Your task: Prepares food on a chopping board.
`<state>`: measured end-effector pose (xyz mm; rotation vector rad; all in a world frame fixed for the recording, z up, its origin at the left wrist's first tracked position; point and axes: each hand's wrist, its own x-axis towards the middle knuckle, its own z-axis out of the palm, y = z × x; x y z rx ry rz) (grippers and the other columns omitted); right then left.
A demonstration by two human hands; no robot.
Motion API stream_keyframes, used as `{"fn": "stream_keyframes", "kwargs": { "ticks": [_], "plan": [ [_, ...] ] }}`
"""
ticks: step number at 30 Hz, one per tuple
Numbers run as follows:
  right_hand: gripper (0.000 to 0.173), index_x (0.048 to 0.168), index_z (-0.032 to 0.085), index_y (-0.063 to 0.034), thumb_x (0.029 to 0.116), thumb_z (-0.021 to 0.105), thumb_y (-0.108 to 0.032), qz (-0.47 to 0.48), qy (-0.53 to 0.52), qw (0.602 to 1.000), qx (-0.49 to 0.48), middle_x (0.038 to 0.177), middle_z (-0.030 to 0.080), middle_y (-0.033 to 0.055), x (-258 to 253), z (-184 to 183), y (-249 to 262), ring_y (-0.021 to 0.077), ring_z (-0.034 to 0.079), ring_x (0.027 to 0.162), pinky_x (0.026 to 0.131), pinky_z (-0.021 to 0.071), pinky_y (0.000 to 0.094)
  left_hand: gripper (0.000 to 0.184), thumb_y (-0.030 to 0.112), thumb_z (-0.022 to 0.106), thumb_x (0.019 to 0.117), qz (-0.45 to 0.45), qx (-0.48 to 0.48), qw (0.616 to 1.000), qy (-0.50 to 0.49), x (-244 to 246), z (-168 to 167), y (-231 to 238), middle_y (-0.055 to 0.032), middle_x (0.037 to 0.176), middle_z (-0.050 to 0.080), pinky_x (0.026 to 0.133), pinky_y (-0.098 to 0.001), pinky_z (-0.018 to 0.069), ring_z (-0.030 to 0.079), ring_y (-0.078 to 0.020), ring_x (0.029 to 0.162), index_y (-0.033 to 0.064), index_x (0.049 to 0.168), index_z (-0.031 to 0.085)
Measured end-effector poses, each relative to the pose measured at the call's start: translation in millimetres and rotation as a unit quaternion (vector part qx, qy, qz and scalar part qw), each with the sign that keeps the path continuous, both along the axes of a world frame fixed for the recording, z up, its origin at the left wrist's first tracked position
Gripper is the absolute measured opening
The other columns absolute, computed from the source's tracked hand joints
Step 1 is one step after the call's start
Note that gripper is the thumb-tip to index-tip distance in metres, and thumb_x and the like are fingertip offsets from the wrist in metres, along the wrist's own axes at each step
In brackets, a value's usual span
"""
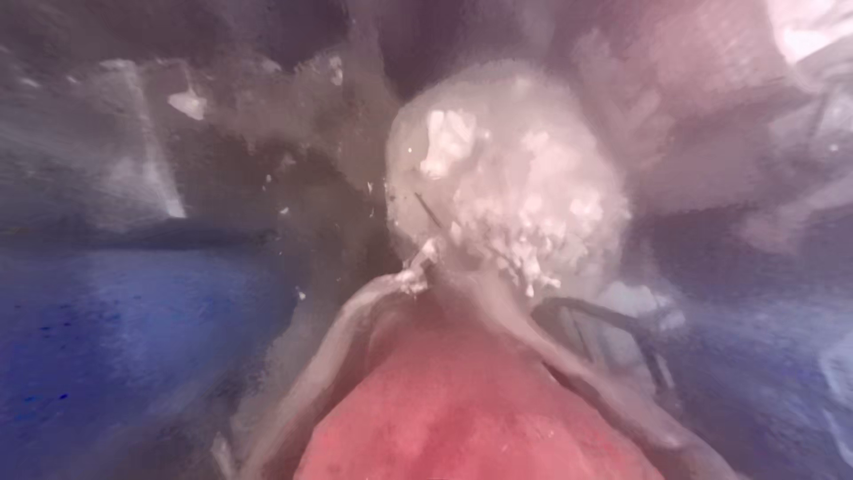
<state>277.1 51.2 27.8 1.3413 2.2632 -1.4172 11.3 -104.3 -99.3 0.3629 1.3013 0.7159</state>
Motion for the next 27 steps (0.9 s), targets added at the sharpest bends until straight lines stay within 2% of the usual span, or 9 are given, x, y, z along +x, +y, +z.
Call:
{"fn": "stream_keyframes", "kwargs": {
  "ticks": [3,7,9,12,15,18,22,25,27],
  "plan": [
    [0.057,0.136,0.057,0.0009,0.1060,0.042,-0.045,-0.050,0.142,0.989,0.004,0.108,0.070,0.0118,-3.5,1.0,-17.5,0.0140,0.069,0.093,0.088,0.0589,0.0348,0.042,0.026,0.062,0.1022,-0.026,0.002,0.999,-0.027,-8.7,-19.8,3.4,-0.0059,0.115,0.070,0.089,-0.0338,0.0581,0.068,-0.0142,0.099,0.0086,0.140,0.056],
    [0.058,0.137,0.057,-0.0018,0.1096,0.035,-0.048,0.068,-0.054,0.996,-0.024,0.122,0.067,0.0210,-0.1,-24.4,-8.0,0.0326,0.066,0.114,0.102,0.0501,0.0525,0.046,0.025,0.065,0.0980,-0.017,0.001,0.997,-0.074,-10.3,-13.3,2.5,-0.0042,0.110,0.070,0.084,-0.0301,0.0582,0.068,-0.0119,0.094,0.0070,0.138,0.054],
    [0.057,0.135,0.057,-0.0030,0.1078,0.037,-0.049,0.069,-0.058,0.996,0.027,0.119,0.068,0.0189,-6.0,-11.7,-8.6,0.0315,0.066,0.112,0.100,0.0523,0.0524,0.042,0.027,0.061,0.1001,-0.024,0.001,0.997,-0.078,-18.5,-17.7,4.4,-0.0026,0.108,0.070,0.080,-0.0279,0.0576,0.067,-0.0102,0.090,0.0087,0.138,0.056],
    [0.052,0.138,0.054,0.0044,0.1095,0.041,-0.037,0.031,0.030,0.997,-0.063,0.118,0.067,0.0222,-6.9,9.9,-26.4,0.0283,0.066,0.109,0.100,0.0520,0.0441,0.040,0.032,0.057,0.1012,-0.037,-0.006,0.995,-0.094,-19.4,-13.6,-1.3,-0.0003,0.106,0.070,0.074,-0.0244,0.0564,0.066,-0.0081,0.087,0.0129,0.136,0.057],
    [0.054,0.132,0.057,0.0003,0.1113,0.033,-0.044,0.068,-0.027,0.978,-0.195,0.108,0.066,0.0182,12.2,-30.5,-7.0,0.0256,0.066,0.096,0.090,0.0543,0.0450,0.040,0.032,0.061,0.1030,-0.030,0.001,0.998,0.049,-5.5,43.6,12.4,-0.0056,0.111,0.070,0.082,-0.0312,0.0582,0.068,-0.0122,0.092,0.0074,0.135,0.059],
    [0.057,0.122,0.062,-0.0076,0.1097,0.028,-0.052,-0.013,-0.032,0.983,-0.182,0.088,0.062,0.0062,40.2,-54.3,18.2,0.0164,0.061,0.073,0.068,0.0557,0.0372,0.052,0.045,0.065,0.0983,-0.083,0.041,0.928,0.361,33.1,109.6,37.1,-0.0122,0.129,0.065,0.099,-0.0436,0.0538,0.065,-0.0220,0.112,0.0093,0.136,0.061],
    [0.053,0.143,0.051,0.0004,0.1116,0.030,-0.036,-0.040,0.010,0.999,0.016,0.124,0.066,0.0211,19.4,21.0,42.3,0.0291,0.065,0.115,0.104,0.0501,0.0469,0.050,0.036,0.053,0.1047,-0.176,0.113,0.881,0.424,75.5,90.1,65.7,-0.0180,0.143,0.057,0.111,-0.0492,0.0463,0.058,-0.0303,0.130,0.0082,0.146,0.054],
    [0.063,0.131,0.056,-0.0009,0.1080,0.031,-0.054,-0.087,0.241,0.961,0.108,0.095,0.066,0.0047,-1.6,89.0,34.0,0.0068,0.064,0.084,0.077,0.0580,0.0285,0.041,0.029,0.054,0.1056,-0.120,0.152,0.922,0.335,84.0,54.6,67.5,-0.0153,0.125,0.067,0.102,-0.0409,0.0535,0.067,-0.0217,0.112,0.0053,0.139,0.059],
    [0.070,0.129,0.056,0.0025,0.1020,0.045,-0.061,-0.099,0.328,0.932,0.116,0.099,0.067,0.0055,-4.9,95.6,13.4,0.0030,0.063,0.090,0.081,0.0564,0.0256,0.035,0.022,0.053,0.1058,-0.026,0.129,0.954,0.268,80.7,48.6,62.3,-0.0117,0.110,0.071,0.081,-0.0334,0.0600,0.070,-0.0148,0.088,0.0036,0.135,0.060]
  ]
}}
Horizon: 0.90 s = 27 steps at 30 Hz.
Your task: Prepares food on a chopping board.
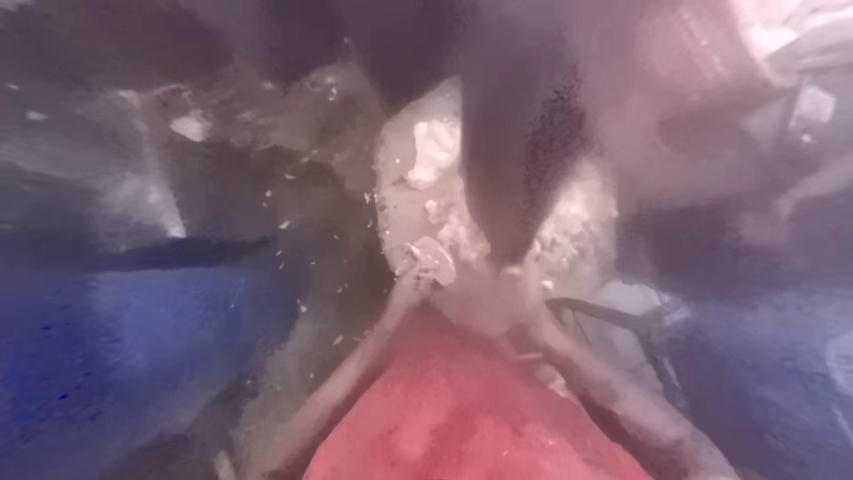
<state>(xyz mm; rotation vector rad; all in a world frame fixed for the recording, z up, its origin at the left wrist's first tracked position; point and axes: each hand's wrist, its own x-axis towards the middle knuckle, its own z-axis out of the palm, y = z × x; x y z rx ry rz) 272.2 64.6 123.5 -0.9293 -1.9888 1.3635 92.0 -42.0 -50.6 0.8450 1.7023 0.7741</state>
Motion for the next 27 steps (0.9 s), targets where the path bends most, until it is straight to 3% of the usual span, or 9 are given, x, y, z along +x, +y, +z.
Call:
{"fn": "stream_keyframes", "kwargs": {
  "ticks": [2,5,10,12,14,18,21,24,27],
  "plan": [
    [0.070,0.123,0.063,0.0027,0.1016,0.045,-0.062,-0.017,-0.063,0.996,0.061,0.101,0.072,0.0110,1.0,-49.6,-19.1,0.0106,0.069,0.093,0.084,0.0598,0.0322,0.035,0.023,0.053,0.1072,0.088,-0.027,0.995,-0.048,-7.6,-0.4,-0.4,-0.0088,0.096,0.072,0.066,-0.0321,0.0600,0.069,-0.0140,0.072,0.0024,0.135,0.056],
    [0.061,0.146,0.052,-0.0091,0.1073,0.036,-0.053,0.088,-0.345,0.929,-0.103,0.129,0.066,0.0155,9.6,-117.5,-21.3,0.0272,0.065,0.117,0.103,0.0514,0.0511,0.042,0.031,0.058,0.1053,0.140,-0.055,0.987,-0.057,-14.8,1.8,10.2,-0.0091,0.097,0.073,0.066,-0.0346,0.0626,0.072,-0.0170,0.073,0.0050,0.138,0.053],
    [0.056,0.133,0.059,-0.0085,0.1096,0.030,-0.051,0.113,-0.357,0.886,-0.273,0.100,0.066,0.0117,14.2,-141.6,0.0,0.0215,0.065,0.086,0.080,0.0565,0.0422,0.042,0.029,0.059,0.1021,0.061,-0.082,0.995,0.011,2.3,-20.1,37.7,-0.0112,0.086,0.069,0.061,-0.0372,0.0594,0.067,-0.0184,0.063,0.0027,0.135,0.055],
    [0.055,0.122,0.062,-0.0066,0.1111,0.028,-0.048,0.073,-0.314,0.896,-0.304,0.082,0.059,0.0045,9.7,-136.5,11.4,0.0141,0.057,0.065,0.062,0.0526,0.0334,0.041,0.032,0.064,0.0979,0.057,-0.077,0.995,0.003,1.2,-20.8,30.1,-0.0119,0.088,0.068,0.067,-0.0407,0.0589,0.066,-0.0197,0.067,0.0008,0.124,0.062],
    [0.050,0.117,0.061,-0.0054,0.1123,0.027,-0.042,0.015,-0.275,0.921,-0.275,0.078,0.057,0.0019,1.3,-113.1,10.7,0.0112,0.056,0.063,0.061,0.0526,0.0307,0.037,0.031,0.066,0.0978,0.099,-0.067,0.992,-0.029,-9.7,2.5,10.3,-0.0080,0.083,0.068,0.063,-0.0361,0.0591,0.066,-0.0157,0.064,0.0004,0.118,0.063],
    [0.047,0.129,0.057,0.0053,0.1103,0.033,-0.031,-0.012,-0.149,0.984,-0.102,0.095,0.066,0.0089,-7.3,-43.4,6.3,0.0111,0.064,0.081,0.078,0.0573,0.0316,0.041,0.026,0.063,0.1003,0.177,-0.029,0.984,0.008,-57.2,33.9,-36.8,-0.0069,0.087,0.069,0.062,-0.0326,0.0601,0.067,-0.0131,0.064,0.0003,0.131,0.057],
    [0.080,0.135,0.052,0.0072,0.1042,0.031,-0.064,0.026,-0.023,0.999,-0.038,0.110,0.068,0.0039,-3.2,-14.1,0.5,-0.0003,0.064,0.099,0.090,0.0564,0.0228,0.040,0.026,0.063,0.1015,0.169,-0.029,0.985,-0.010,-71.5,38.6,-50.6,-0.0069,0.093,0.071,0.067,-0.0323,0.0610,0.069,-0.0129,0.070,0.0020,0.133,0.056],
    [0.073,0.139,0.053,0.0093,0.1046,0.043,-0.054,0.072,-0.148,0.985,-0.059,0.126,0.066,0.0179,11.1,-57.5,-17.9,0.0142,0.063,0.117,0.105,0.0501,0.0315,0.043,0.028,0.066,0.0998,0.136,-0.037,0.990,0.004,-64.3,35.6,-54.4,-0.0081,0.099,0.071,0.070,-0.0337,0.0613,0.070,-0.0137,0.073,0.0038,0.134,0.056],
    [0.053,0.141,0.054,-0.0026,0.1109,0.034,-0.042,0.127,-0.380,0.910,-0.104,0.123,0.067,0.0202,18.2,-121.3,-10.4,0.0299,0.066,0.113,0.101,0.0514,0.0492,0.050,0.033,0.066,0.0966,0.114,-0.037,0.990,0.078,-51.4,30.3,-61.9,-0.0119,0.110,0.072,0.084,-0.0415,0.0610,0.073,-0.0189,0.090,0.0074,0.138,0.056]
  ]
}}
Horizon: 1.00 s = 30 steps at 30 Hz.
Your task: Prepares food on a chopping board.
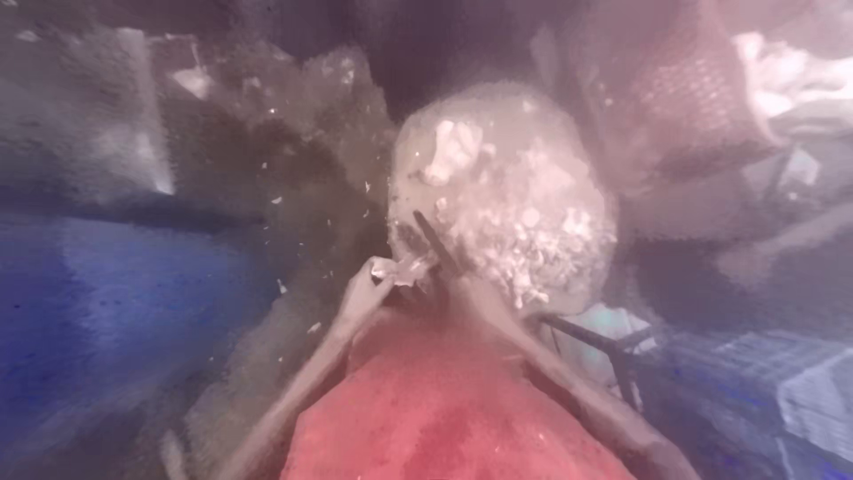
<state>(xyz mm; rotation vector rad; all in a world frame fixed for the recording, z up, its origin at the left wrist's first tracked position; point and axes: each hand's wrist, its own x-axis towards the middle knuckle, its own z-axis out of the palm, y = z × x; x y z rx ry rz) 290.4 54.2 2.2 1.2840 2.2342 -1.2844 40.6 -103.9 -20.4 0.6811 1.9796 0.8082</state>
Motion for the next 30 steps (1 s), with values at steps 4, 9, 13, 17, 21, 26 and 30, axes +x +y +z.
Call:
{"fn": "stream_keyframes", "kwargs": {
  "ticks": [4,9,13,17,21,26,30],
  "plan": [
    [0.066,0.132,0.058,0.0062,0.1075,0.030,-0.048,-0.053,0.175,0.980,0.079,0.109,0.069,0.0148,2.5,34.5,-19.7,0.0163,0.067,0.100,0.092,0.0557,0.0356,0.044,0.029,0.073,0.0938,-0.032,0.026,0.996,0.079,17.0,2.4,-7.1,-0.0136,0.115,0.071,0.096,-0.0472,0.0558,0.070,-0.0238,0.106,0.0079,0.131,0.061],
    [0.055,0.138,0.057,-0.0026,0.1098,0.036,-0.045,0.033,0.029,0.999,-0.027,0.119,0.068,0.0178,4.8,8.3,-4.1,0.0260,0.067,0.109,0.099,0.0524,0.0456,0.039,0.024,0.072,0.0935,-0.063,0.045,0.987,0.140,27.4,4.5,5.0,-0.0130,0.113,0.071,0.093,-0.0478,0.0569,0.070,-0.0245,0.103,0.0079,0.128,0.063],
    [0.054,0.143,0.052,-0.0016,0.1082,0.037,-0.040,0.013,0.022,0.999,0.042,0.118,0.069,0.0185,3.1,31.5,-10.4,0.0294,0.068,0.109,0.098,0.0534,0.0503,0.043,0.023,0.074,0.0917,-0.061,0.017,0.989,0.133,31.4,4.2,6.5,-0.0151,0.113,0.071,0.093,-0.0485,0.0565,0.070,-0.0271,0.102,0.0057,0.129,0.062],
    [0.054,0.131,0.060,0.0046,0.1091,0.040,-0.040,-0.001,0.124,0.990,-0.063,0.112,0.069,0.0186,7.9,11.0,-18.8,0.0221,0.067,0.101,0.094,0.0545,0.0397,0.045,0.024,0.076,0.0888,-0.049,0.058,0.988,0.136,30.3,2.2,14.7,-0.0156,0.110,0.071,0.090,-0.0500,0.0569,0.070,-0.0270,0.099,0.0023,0.126,0.063],
    [0.056,0.143,0.052,-0.0035,0.1105,0.032,-0.045,-0.009,0.015,0.999,-0.047,0.124,0.067,0.0193,2.5,12.1,12.2,0.0292,0.066,0.113,0.101,0.0515,0.0502,0.041,0.025,0.074,0.0917,0.009,0.092,0.990,0.109,29.5,-10.3,20.2,-0.0133,0.106,0.071,0.085,-0.0422,0.0600,0.071,-0.0207,0.093,0.0039,0.125,0.061],
    [0.058,0.134,0.055,0.0073,0.0998,0.056,-0.039,-0.136,0.233,0.963,0.011,0.109,0.069,0.0110,-4.8,38.2,-15.7,0.0081,0.067,0.097,0.091,0.0564,0.0279,0.054,0.040,0.065,0.1001,-0.068,-0.064,0.992,0.087,30.3,-42.2,16.9,-0.0156,0.113,0.071,0.091,-0.0512,0.0573,0.072,-0.0297,0.101,0.0110,0.143,0.049],
    [0.050,0.134,0.058,-0.0023,0.1114,0.034,-0.040,-0.018,0.045,0.994,-0.096,0.112,0.067,0.0153,8.2,-3.3,-0.9,0.0202,0.067,0.099,0.090,0.0556,0.0395,0.059,0.041,0.065,0.1000,-0.081,-0.071,0.991,0.076,37.7,-35.2,10.0,-0.0186,0.113,0.071,0.092,-0.0541,0.0565,0.072,-0.0333,0.101,0.0107,0.147,0.046]
  ]
}}
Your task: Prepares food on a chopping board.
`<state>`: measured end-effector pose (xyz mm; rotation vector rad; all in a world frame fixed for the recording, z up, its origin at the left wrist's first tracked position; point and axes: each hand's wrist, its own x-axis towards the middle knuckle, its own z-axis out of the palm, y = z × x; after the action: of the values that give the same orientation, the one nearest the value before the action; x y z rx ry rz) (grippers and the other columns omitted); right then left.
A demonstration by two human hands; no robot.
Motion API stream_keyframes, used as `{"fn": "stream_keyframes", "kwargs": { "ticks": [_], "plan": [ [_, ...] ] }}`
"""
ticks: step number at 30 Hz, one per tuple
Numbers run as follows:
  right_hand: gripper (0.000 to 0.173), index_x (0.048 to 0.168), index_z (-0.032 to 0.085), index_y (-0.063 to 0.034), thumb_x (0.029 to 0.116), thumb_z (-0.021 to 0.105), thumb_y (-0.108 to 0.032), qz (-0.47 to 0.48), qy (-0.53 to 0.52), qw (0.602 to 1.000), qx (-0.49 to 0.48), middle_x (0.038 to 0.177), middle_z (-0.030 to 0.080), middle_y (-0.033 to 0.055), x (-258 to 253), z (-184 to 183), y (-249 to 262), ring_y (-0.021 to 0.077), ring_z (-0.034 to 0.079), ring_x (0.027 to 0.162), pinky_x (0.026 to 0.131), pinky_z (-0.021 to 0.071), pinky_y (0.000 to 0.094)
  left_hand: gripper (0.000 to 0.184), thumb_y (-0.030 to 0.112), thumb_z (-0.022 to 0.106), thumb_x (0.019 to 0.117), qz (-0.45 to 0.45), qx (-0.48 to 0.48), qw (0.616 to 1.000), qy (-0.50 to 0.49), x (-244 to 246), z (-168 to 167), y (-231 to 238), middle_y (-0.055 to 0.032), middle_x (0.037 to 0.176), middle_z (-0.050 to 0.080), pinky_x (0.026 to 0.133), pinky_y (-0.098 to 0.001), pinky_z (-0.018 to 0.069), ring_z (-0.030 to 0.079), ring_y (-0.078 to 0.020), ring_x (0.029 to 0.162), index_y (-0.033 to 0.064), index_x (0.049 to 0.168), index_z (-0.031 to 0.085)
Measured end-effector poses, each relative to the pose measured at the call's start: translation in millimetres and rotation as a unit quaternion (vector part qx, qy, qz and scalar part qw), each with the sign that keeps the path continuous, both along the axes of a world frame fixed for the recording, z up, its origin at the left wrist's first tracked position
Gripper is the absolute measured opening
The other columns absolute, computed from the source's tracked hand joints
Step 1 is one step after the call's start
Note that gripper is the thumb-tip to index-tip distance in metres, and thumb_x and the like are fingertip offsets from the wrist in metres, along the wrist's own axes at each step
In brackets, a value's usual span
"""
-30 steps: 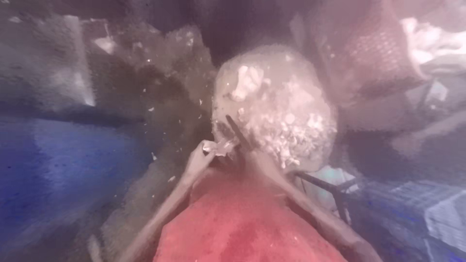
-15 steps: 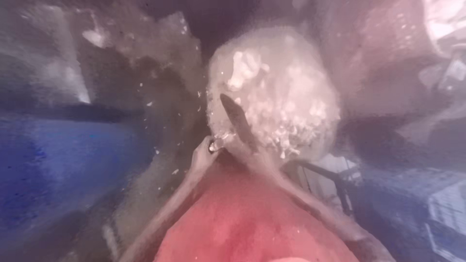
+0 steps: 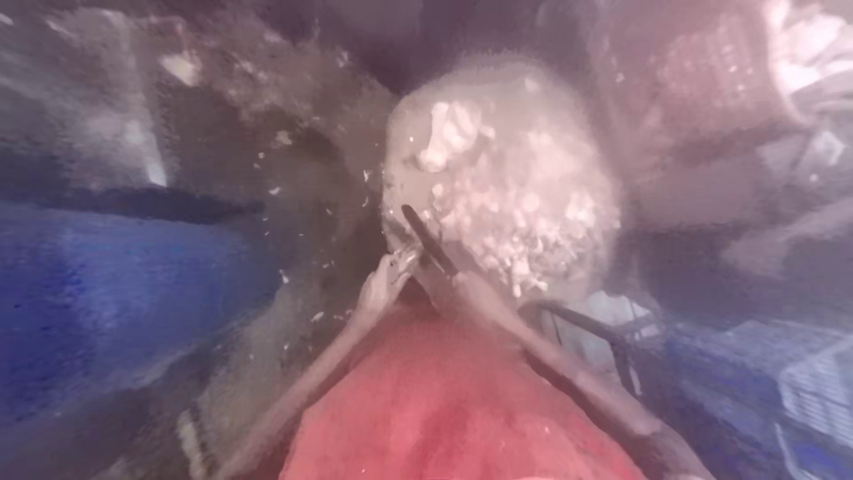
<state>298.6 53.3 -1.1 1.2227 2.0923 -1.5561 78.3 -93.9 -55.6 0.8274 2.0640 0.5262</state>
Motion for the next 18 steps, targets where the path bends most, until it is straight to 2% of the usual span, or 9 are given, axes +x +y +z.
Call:
{"fn": "stream_keyframes", "kwargs": {
  "ticks": [2,4,5,9,11,13,14,16,18],
  "plan": [
    [0.049,0.136,0.056,0.0038,0.1089,0.042,-0.034,-0.052,0.052,0.997,0.022,0.113,0.068,0.0152,-11.4,27.2,-3.6,0.0159,0.067,0.101,0.093,0.0554,0.0337,0.062,0.044,0.065,0.0989,0.023,0.011,1.000,-0.015,-2.2,-3.7,-4.6,-0.0165,0.108,0.071,0.086,-0.0519,0.0590,0.073,-0.0307,0.093,0.0121,0.147,0.045],
    [0.055,0.131,0.058,0.0066,0.0956,0.063,-0.035,-0.101,0.122,0.984,0.081,0.104,0.068,0.0117,-13.2,41.1,-25.9,0.0104,0.065,0.092,0.089,0.0547,0.0287,0.057,0.046,0.062,0.1004,0.038,0.006,0.999,-0.032,3.3,-4.7,-24.2,-0.0121,0.102,0.072,0.082,-0.0482,0.0602,0.072,-0.0254,0.087,0.0119,0.144,0.047],
    [0.059,0.131,0.059,0.0067,0.0916,0.069,-0.036,-0.089,0.138,0.980,0.108,0.108,0.070,0.0136,-12.9,33.6,-24.3,0.0121,0.067,0.098,0.093,0.0553,0.0308,0.052,0.044,0.061,0.1013,0.045,0.017,0.998,-0.032,-0.3,-6.7,-23.0,-0.0114,0.100,0.071,0.081,-0.0470,0.0598,0.072,-0.0242,0.086,0.0104,0.140,0.049],
    [0.054,0.133,0.059,-0.0023,0.1110,0.033,-0.044,0.035,0.009,0.999,0.030,0.112,0.068,0.0161,-4.1,-4.5,-8.6,0.0235,0.067,0.102,0.095,0.0537,0.0439,0.038,0.033,0.058,0.1043,0.060,0.045,0.996,-0.050,2.0,-14.4,-19.1,-0.0102,0.097,0.070,0.076,-0.0407,0.0614,0.071,-0.0189,0.081,0.0058,0.130,0.056],
    [0.054,0.137,0.057,-0.0009,0.1100,0.035,-0.041,0.004,0.042,0.997,0.057,0.115,0.069,0.0154,-15.3,18.4,-6.8,0.0207,0.068,0.105,0.098,0.0542,0.0404,0.036,0.034,0.057,0.1047,0.068,0.059,0.994,-0.056,-2.3,-18.3,-8.0,-0.0082,0.097,0.071,0.077,-0.0382,0.0622,0.072,-0.0163,0.081,0.0077,0.130,0.057],
    [0.061,0.132,0.057,0.0044,0.1052,0.044,-0.049,-0.054,0.159,0.982,0.081,0.098,0.069,0.0081,-11.9,33.4,-27.6,0.0075,0.066,0.088,0.083,0.0569,0.0266,0.036,0.031,0.059,0.1040,0.065,0.059,0.994,-0.072,4.8,-16.1,-12.5,-0.0098,0.099,0.071,0.079,-0.0408,0.0611,0.071,-0.0184,0.083,0.0064,0.131,0.057],
    [0.063,0.130,0.059,0.0065,0.1022,0.051,-0.050,-0.067,0.193,0.975,0.084,0.096,0.071,0.0075,-11.9,30.5,-28.9,0.0052,0.066,0.087,0.083,0.0575,0.0254,0.036,0.030,0.060,0.1038,0.063,0.068,0.993,-0.077,3.4,-17.8,-7.1,-0.0094,0.098,0.072,0.078,-0.0398,0.0619,0.072,-0.0179,0.082,0.0060,0.131,0.057],
    [0.056,0.133,0.058,0.0048,0.1068,0.044,-0.042,-0.019,0.129,0.990,0.058,0.099,0.069,0.0111,-8.4,12.1,-20.5,0.0131,0.067,0.088,0.085,0.0570,0.0326,0.037,0.030,0.059,0.1041,0.060,0.069,0.993,-0.069,2.8,-18.6,1.5,-0.0105,0.098,0.071,0.080,-0.0408,0.0606,0.071,-0.0192,0.083,0.0051,0.131,0.057],
    [0.053,0.135,0.058,-0.0018,0.1110,0.033,-0.042,0.036,0.006,0.999,-0.009,0.113,0.068,0.0165,-0.4,-3.8,-11.6,0.0234,0.068,0.103,0.096,0.0544,0.0427,0.035,0.030,0.056,0.1053,0.059,0.069,0.994,-0.064,9.4,-21.5,-5.1,-0.0081,0.094,0.072,0.076,-0.0372,0.0622,0.072,-0.0159,0.079,0.0048,0.129,0.058]
  ]
}}
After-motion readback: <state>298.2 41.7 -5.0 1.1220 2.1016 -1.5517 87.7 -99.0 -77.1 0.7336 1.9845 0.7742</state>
